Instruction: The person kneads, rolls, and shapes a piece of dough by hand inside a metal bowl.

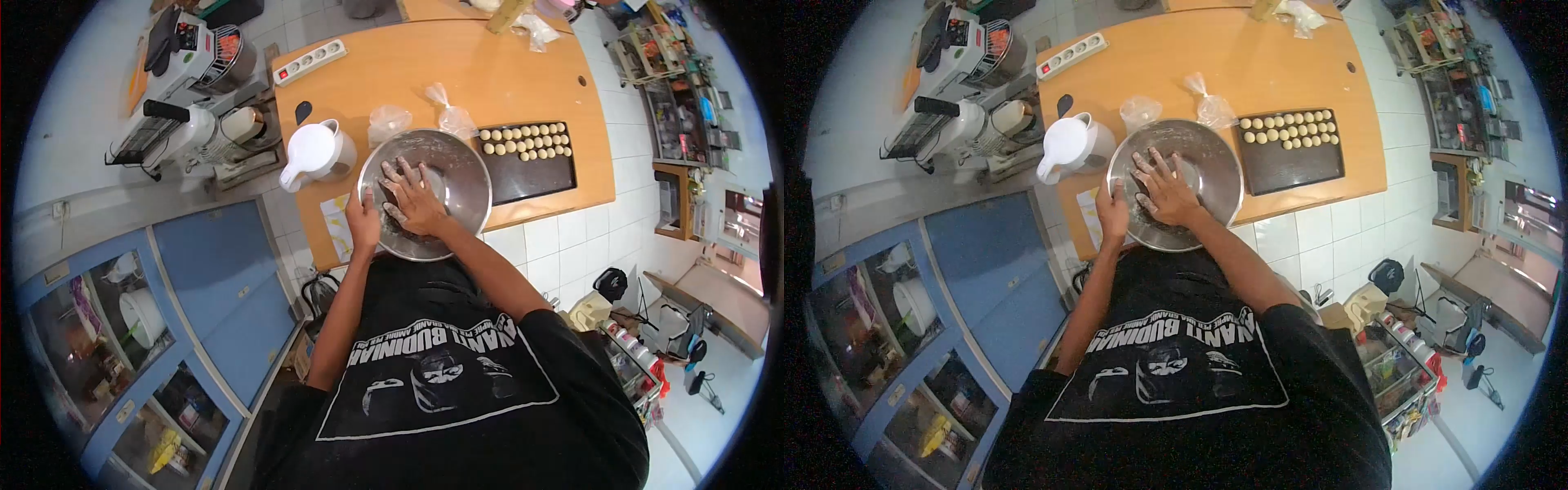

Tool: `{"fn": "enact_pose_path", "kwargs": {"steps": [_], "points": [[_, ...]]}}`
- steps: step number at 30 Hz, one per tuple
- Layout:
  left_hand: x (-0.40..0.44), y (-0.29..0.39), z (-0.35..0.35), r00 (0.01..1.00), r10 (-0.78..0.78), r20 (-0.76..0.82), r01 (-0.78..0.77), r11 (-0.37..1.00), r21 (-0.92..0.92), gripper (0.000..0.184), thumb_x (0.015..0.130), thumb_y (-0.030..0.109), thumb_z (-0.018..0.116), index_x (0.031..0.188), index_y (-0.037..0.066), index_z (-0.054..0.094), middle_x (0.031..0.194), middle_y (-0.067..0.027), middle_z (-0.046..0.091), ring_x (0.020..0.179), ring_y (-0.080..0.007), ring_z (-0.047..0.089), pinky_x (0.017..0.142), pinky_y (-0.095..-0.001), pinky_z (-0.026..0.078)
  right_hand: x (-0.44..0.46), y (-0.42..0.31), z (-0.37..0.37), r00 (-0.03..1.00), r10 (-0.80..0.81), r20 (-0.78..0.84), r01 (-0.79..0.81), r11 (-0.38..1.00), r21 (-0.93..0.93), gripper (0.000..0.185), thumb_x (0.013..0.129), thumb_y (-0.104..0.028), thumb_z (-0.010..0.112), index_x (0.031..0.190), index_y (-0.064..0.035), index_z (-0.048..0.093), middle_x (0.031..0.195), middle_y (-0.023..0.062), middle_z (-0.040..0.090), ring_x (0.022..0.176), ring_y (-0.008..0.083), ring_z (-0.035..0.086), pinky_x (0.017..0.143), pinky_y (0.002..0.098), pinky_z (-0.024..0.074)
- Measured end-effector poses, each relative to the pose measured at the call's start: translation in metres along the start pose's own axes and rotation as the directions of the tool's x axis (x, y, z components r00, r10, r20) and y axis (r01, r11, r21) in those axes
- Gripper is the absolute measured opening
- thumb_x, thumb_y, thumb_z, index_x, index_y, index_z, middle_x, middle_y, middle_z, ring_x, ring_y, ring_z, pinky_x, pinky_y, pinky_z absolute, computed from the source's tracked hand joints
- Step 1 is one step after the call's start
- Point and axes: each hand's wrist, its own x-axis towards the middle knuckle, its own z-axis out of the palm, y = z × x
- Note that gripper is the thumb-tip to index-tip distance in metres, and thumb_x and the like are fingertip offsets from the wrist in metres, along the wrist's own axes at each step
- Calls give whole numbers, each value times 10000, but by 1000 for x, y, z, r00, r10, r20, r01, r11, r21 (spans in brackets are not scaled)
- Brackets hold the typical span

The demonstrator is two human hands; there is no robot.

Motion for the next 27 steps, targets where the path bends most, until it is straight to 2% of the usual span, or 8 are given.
{"fn": "enact_pose_path", "kwargs": {"steps": [6,9,11,16,18,21,24,27], "points": [[-1,7,-2,1000,-16,-11,16,999,44,286,996,30,524,1270,-30,581,1109,-264,681,1031,-363,671,899,-418,492,-11,-8,-10,999,21,26,-22,999,44,562,959,-300,583,1463,-120,411,1687,90,110,1545,389,69,1193,669,139],[-3,4,-1,998,-11,-54,15,997,70,293,984,13,528,1269,-23,585,1105,-280,678,1035,-385,674,887,-431,497,-29,-9,-14,998,53,-17,-51,994,95,610,886,-203,669,1433,-80,428,1617,216,218,1511,432,175,1203,595,214],[-4,3,-4,999,44,-14,-43,997,69,299,979,7,527,1271,-20,586,1086,-280,682,1024,-400,675,877,-439,499,-49,3,-2,981,49,190,-67,993,93,651,784,-152,734,1367,-23,473,1525,267,319,1419,480,307,1158,558,315],[-6,4,-2,978,210,7,-209,967,148,315,967,-13,520,1275,-15,587,1054,-268,686,1004,-436,664,867,-448,500,-58,-20,-46,955,206,215,-213,977,13,623,727,-147,773,1293,-25,541,1420,245,429,1322,483,393,1079,563,405],[-2,10,-9,997,-25,72,19,996,92,324,969,-12,514,1284,-10,587,1100,-267,676,1053,-442,644,899,-440,490,-68,-15,-48,921,275,278,-283,959,-11,610,734,-157,777,1289,-38,555,1411,229,444,1338,466,387,1068,561,424],[-1,7,-11,995,-6,102,-1,998,70,344,979,-12,500,1317,-5,565,1158,-272,663,1097,-421,645,923,-432,488,-81,1,-42,990,134,-37,-136,989,-56,517,736,-136,764,1217,-38,601,1311,228,504,1254,441,480,988,535,481],[-4,6,-11,991,35,127,-37,999,12,350,994,11,499,1342,-12,537,1167,-264,661,1090,-390,651,931,-419,482,-75,1,-52,905,419,67,-424,899,107,446,749,-119,744,1164,-7,623,1200,216,563,1135,413,571,923,497,516],[-3,3,-11,988,64,142,-66,998,7,362,999,16,501,1359,-23,517,1187,-247,658,1087,-353,650,946,-401,471,-54,0,-62,819,500,-281,-500,863,76,457,791,-85,707,1225,9,600,1110,211,608,1059,398,599,882,493,526]]}}
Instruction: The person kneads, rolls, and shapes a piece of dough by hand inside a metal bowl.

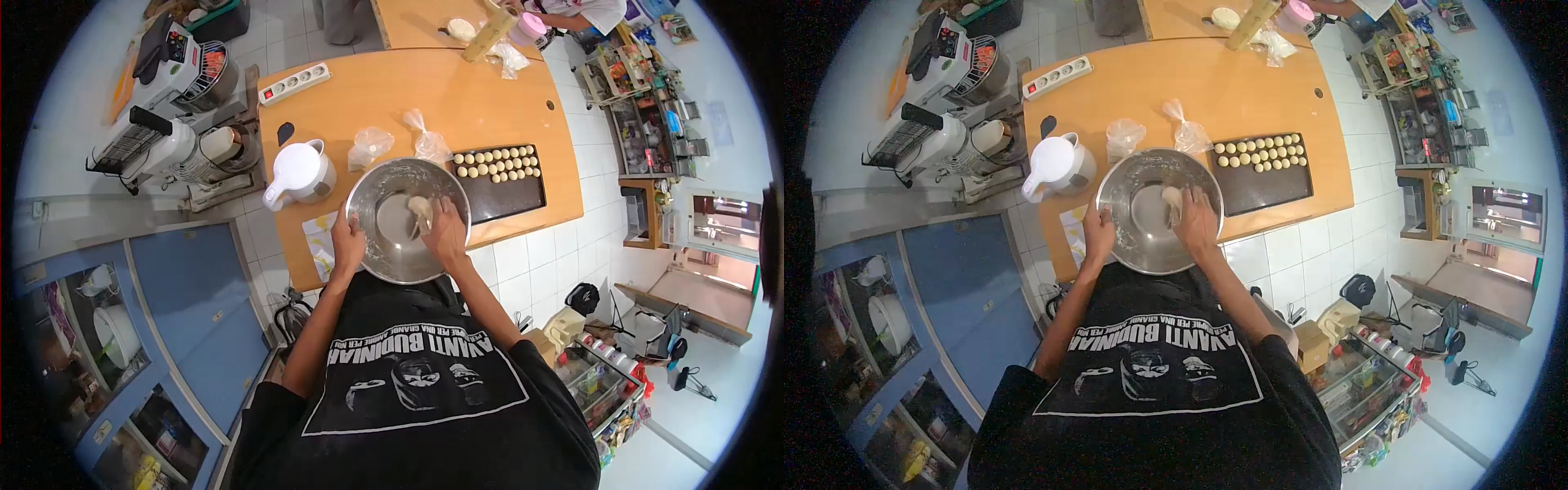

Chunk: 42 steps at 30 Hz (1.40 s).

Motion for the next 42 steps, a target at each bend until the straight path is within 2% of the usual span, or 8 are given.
{"fn": "enact_pose_path", "kwargs": {"steps": [3,15,20,27,29,33,35,42], "points": [[0,-9,-1,1000,-14,24,13,1000,10,382,989,-12,494,1370,-27,509,1206,-240,656,1100,-344,647,961,-394,466,14,6,22,993,-113,-14,109,979,-169,508,798,-118,680,1277,7,565,1147,199,604,1053,376,599,850,485,533],[-1,-9,-1,1000,2,-5,-2,1000,17,394,965,-42,489,1357,-42,517,1194,-266,654,1123,-390,639,959,-417,477,16,-22,80,962,-220,160,248,952,-181,612,775,-49,691,1366,-1,537,1382,288,515,1280,431,529,1028,446,503],[2,-9,-1,999,-11,-37,13,998,56,388,976,-18,517,1364,-26,525,1175,-260,671,1097,-357,660,942,-394,477,4,-1,62,875,-428,227,419,904,89,580,791,-95,675,1352,-12,550,1392,258,491,1294,434,524,1066,433,472],[2,-6,-4,998,-36,-45,37,999,28,361,964,-16,521,1323,-23,562,1132,-263,681,1060,-396,664,911,-420,490,-11,8,15,838,-247,486,234,968,88,570,815,-148,696,1348,-16,542,1423,281,436,1266,439,521,1072,497,440],[1,-9,-3,999,-26,-33,28,998,58,362,969,-2,539,1330,-19,558,1122,-253,690,1040,-374,678,902,-405,492,-11,5,12,960,-199,196,192,980,51,572,833,-179,695,1354,-13,531,1424,283,426,1293,454,467,1066,521,424],[2,2,-5,999,-27,-36,28,999,27,350,963,-4,543,1312,-16,570,1111,-260,689,1047,-388,676,902,-412,494,-4,-8,31,960,-203,191,167,967,193,620,829,-216,709,1381,-26,503,1406,293,429,1315,476,418,1071,519,414],[3,3,-6,999,-24,-29,25,999,33,348,964,-2,544,1311,-15,569,1116,-261,687,1055,-391,673,903,-414,495,-6,-3,60,957,-156,246,159,987,6,674,795,-161,726,1408,-54,468,1398,309,424,1305,490,422,1079,535,406],[3,1,-8,999,11,-35,-9,999,32,301,965,-4,528,1259,-28,587,1107,-268,674,1070,-450,639,906,-451,490,-10,0,45,858,-289,424,235,956,175,667,721,-14,717,1347,-18,487,1348,322,469,1252,482,493,1016,506,475]]}}
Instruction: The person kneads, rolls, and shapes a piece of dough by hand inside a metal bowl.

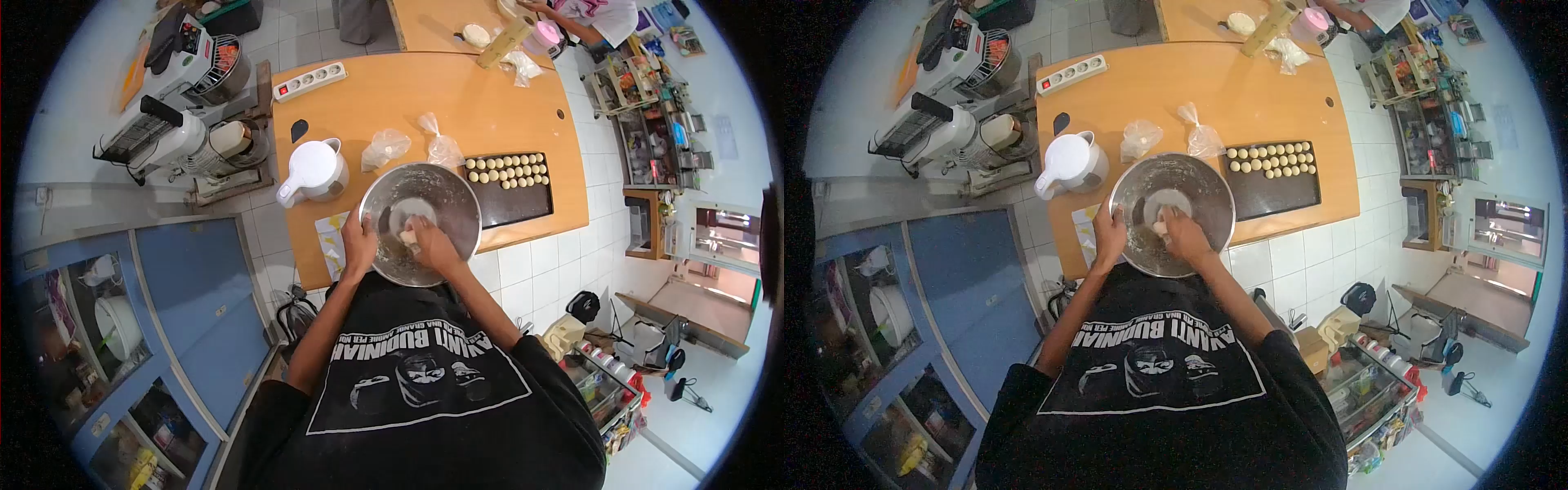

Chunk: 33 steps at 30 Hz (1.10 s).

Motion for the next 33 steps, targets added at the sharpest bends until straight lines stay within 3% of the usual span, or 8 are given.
{"fn": "enact_pose_path", "kwargs": {"steps": [3,5,9,12,15,20,29,33], "points": [[-2,-4,-1,1000,2,0,-2,1000,-4,306,963,-14,526,1263,-29,584,1119,-271,670,1077,-453,636,911,-455,488,2,12,-13,980,181,86,-194,963,186,607,749,-26,711,1330,-34,536,1286,299,526,1192,451,553,984,471,505],[0,-3,-2,1000,-16,11,17,1000,-11,311,962,-21,523,1266,-30,582,1127,-271,668,1080,-453,636,915,-456,487,3,11,-28,932,94,-350,-68,994,86,558,789,-33,691,1333,-40,565,1262,271,569,1176,425,573,994,457,501],[0,-2,-1,999,8,38,-7,1000,-17,342,963,-18,525,1303,-34,562,1178,-275,658,1130,-428,631,951,-441,478,26,-10,-48,848,-36,-529,-2,997,-71,488,857,-9,590,1345,-8,566,1348,222,562,1207,398,559,1030,458,482],[2,0,3,999,32,8,-32,999,-19,327,955,-38,518,1276,-30,578,1156,-273,661,1106,-449,630,930,-451,488,40,9,-2,869,-117,-480,-37,953,-300,504,872,-15,541,1375,-44,553,1389,208,542,1249,393,533,1059,450,467],[3,1,2,1000,9,-10,-9,1000,15,342,948,-44,522,1285,-24,582,1165,-268,662,1112,-439,633,933,-447,489,38,-2,10,929,79,-362,-172,958,-231,530,871,-26,525,1401,-41,521,1406,210,530,1274,411,507,1064,445,471],[3,-7,0,999,-24,47,23,999,24,372,948,-6,572,1319,-17,579,1203,-256,665,1133,-408,639,961,-419,477,25,-7,13,946,40,-321,-138,948,-287,530,818,-29,612,1343,-4,550,1321,248,583,1219,404,545,1080,489,437],[-1,-12,1,1000,22,9,-22,998,-65,379,938,-53,518,1312,-28,578,1213,-263,655,1160,-423,620,979,-426,472,3,2,-28,981,193,34,-196,953,231,515,716,-60,711,1229,-64,673,1182,195,679,1084,406,648,955,450,539],[-2,-17,-1,999,13,51,-10,998,-61,379,964,-6,541,1342,-11,561,1206,-259,661,1152,-388,637,973,-412,472,7,11,-19,943,63,-327,-21,991,132,579,729,-27,692,1304,-78,636,1270,178,649,1162,395,616,1006,436,510]]}}
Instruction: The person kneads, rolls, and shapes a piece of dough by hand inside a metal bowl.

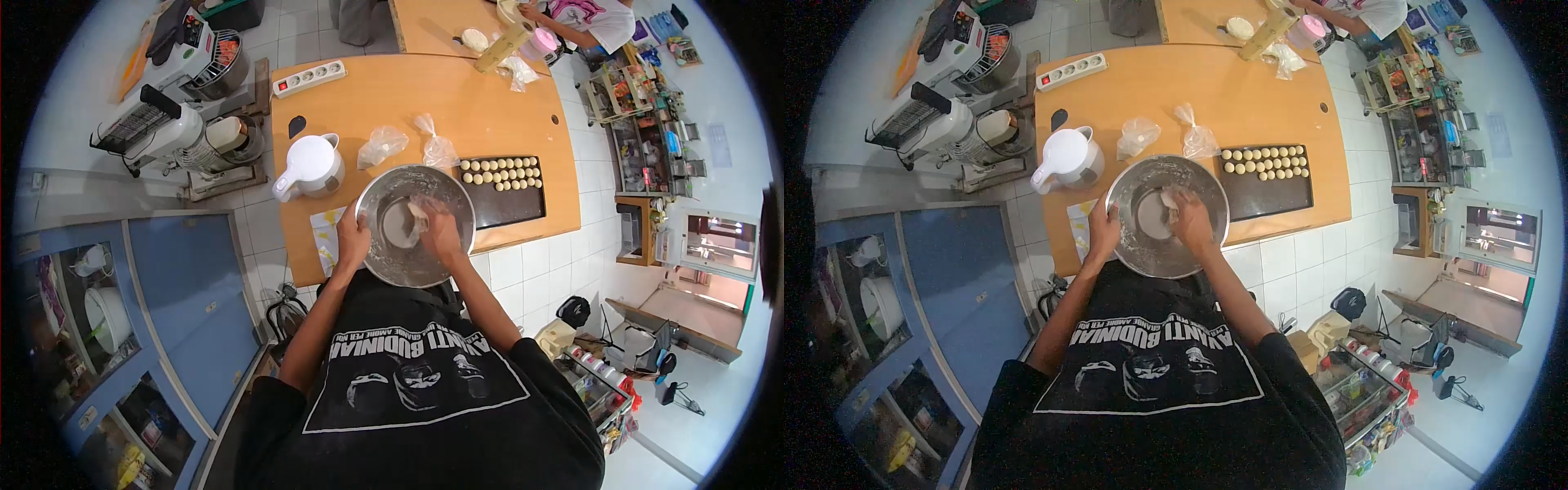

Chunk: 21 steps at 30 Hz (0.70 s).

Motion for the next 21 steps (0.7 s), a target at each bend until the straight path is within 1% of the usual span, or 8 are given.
{"fn": "enact_pose_path", "kwargs": {"steps": [3,5,9,11,16,18,19,21], "points": [[-1,12,1,1000,-10,-6,10,999,38,370,959,-7,541,1328,-12,570,1188,-261,668,1140,-393,643,964,-414,477,10,-20,0,998,-64,-29,58,982,-179,525,835,-47,617,1357,-14,571,1403,215,558,1289,370,540,1090,430,451],[0,15,1,998,52,-28,-51,997,58,356,926,-61,525,1275,-24,590,1134,-278,665,1104,-443,633,921,-429,490,8,1,36,978,-207,8,183,847,-499,564,836,-25,608,1390,23,515,1466,237,484,1355,382,475,1136,418,411],[3,11,-2,999,24,-23,-22,997,73,334,925,-55,533,1251,-23,597,1112,-277,665,1079,-454,631,895,-435,493,-12,-32,34,1000,-17,16,22,925,-381,573,816,-50,622,1374,37,525,1392,336,498,1282,468,503,1075,474,454],[3,8,-3,1000,-31,2,30,996,89,347,947,10,578,1292,-26,592,1165,-261,677,1115,-387,658,927,-413,495,-13,-33,32,997,33,75,-1,920,-391,565,806,-68,649,1351,35,540,1371,325,519,1259,463,526,1051,474,470],[1,10,-3,1000,-6,-7,6,995,100,339,964,17,565,1299,-28,588,1158,-255,683,1088,-362,670,922,-399,496,-9,-43,11,946,206,249,-109,929,-354,525,768,-97,717,1269,12,600,1290,296,585,1155,462,600,973,473,515],[-2,7,-3,1000,-29,-8,29,995,91,339,969,19,560,1304,-27,585,1157,-252,685,1082,-356,672,921,-395,495,-7,-46,-18,907,227,354,-229,973,-37,508,750,-90,738,1238,-3,628,1263,292,603,1106,475,617,942,476,530],[-3,3,-3,1000,-17,-21,18,997,69,337,973,21,555,1306,-27,582,1158,-250,685,1082,-361,671,922,-395,493,-12,-34,-14,906,227,358,-230,973,-35,508,750,-90,738,1238,-3,628,1263,292,603,1106,475,617,942,476,530],[-4,-4,-4,999,-10,-32,12,999,49,335,977,23,549,1307,-27,579,1159,-247,686,1081,-366,670,924,-396,491,-20,-20,-4,996,80,27,-78,993,-90,529,814,-92,649,1331,-6,579,1362,285,551,1093,459,633,939,468,542]]}}
